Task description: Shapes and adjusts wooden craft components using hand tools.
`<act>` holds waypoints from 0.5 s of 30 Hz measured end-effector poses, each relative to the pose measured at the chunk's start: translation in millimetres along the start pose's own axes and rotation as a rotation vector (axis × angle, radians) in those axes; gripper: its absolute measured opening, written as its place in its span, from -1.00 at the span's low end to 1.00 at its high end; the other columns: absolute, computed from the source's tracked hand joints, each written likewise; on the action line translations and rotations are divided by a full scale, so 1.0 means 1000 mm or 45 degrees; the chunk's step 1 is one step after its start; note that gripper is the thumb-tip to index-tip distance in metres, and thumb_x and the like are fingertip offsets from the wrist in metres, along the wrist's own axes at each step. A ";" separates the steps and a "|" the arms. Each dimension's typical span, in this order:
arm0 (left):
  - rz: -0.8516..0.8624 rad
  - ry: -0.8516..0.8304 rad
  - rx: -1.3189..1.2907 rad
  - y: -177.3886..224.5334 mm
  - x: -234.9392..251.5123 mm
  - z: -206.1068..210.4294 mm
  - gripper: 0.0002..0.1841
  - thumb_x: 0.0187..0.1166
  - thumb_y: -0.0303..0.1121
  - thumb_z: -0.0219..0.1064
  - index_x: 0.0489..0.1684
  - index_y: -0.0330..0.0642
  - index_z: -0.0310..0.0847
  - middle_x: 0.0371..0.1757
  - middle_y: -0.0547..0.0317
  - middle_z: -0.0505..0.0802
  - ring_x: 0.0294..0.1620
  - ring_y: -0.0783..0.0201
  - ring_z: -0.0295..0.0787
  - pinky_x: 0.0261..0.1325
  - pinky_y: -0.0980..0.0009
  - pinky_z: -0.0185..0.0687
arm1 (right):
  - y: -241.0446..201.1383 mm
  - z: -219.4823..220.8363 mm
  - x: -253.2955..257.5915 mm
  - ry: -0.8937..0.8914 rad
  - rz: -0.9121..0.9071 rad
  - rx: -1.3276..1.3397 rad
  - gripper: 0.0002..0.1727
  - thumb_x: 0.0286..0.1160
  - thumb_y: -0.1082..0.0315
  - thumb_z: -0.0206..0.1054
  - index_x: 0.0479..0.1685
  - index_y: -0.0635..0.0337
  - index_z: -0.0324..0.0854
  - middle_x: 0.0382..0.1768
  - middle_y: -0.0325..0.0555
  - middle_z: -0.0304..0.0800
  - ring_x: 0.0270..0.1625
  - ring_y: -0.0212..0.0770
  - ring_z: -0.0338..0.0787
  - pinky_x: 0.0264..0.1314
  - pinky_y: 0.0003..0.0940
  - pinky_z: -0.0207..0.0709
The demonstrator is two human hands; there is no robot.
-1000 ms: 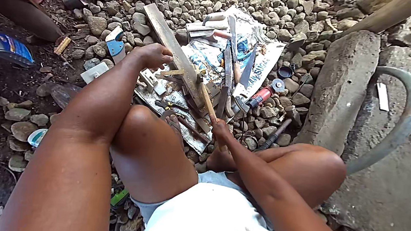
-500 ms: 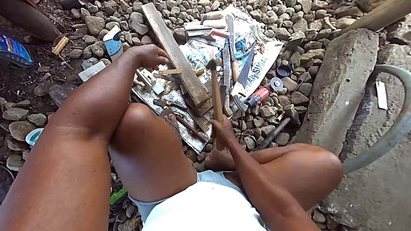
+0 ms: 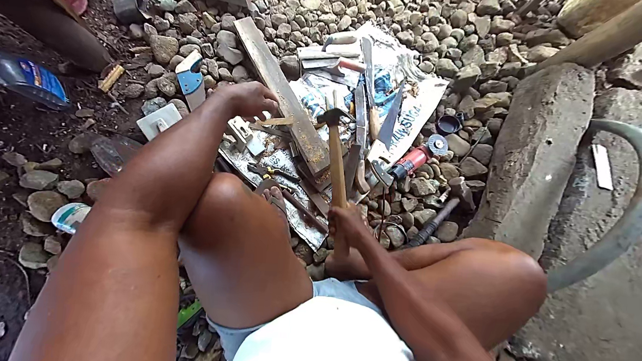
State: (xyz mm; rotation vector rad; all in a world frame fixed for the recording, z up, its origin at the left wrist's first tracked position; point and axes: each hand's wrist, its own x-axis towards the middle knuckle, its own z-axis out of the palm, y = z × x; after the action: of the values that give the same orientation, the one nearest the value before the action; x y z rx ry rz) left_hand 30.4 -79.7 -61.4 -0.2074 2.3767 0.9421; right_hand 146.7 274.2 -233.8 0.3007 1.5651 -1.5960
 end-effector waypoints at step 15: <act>0.606 -0.217 -1.225 0.094 -0.015 0.055 -0.67 0.92 -0.23 -0.03 0.39 -0.24 0.42 0.10 -0.06 0.84 0.08 0.03 0.88 0.22 0.10 0.82 | -0.052 0.021 0.022 -0.614 -0.452 0.081 -0.80 0.28 0.35 0.51 -0.22 0.11 0.59 -0.51 -0.26 0.69 -0.48 -0.30 0.70 -0.31 -0.28 0.67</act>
State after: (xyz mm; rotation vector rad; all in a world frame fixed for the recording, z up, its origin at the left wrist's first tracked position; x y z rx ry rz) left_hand 35.6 25.6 -31.4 0.0923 1.6600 2.1761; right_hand 105.3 238.7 -209.1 -0.3299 1.2356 -1.8201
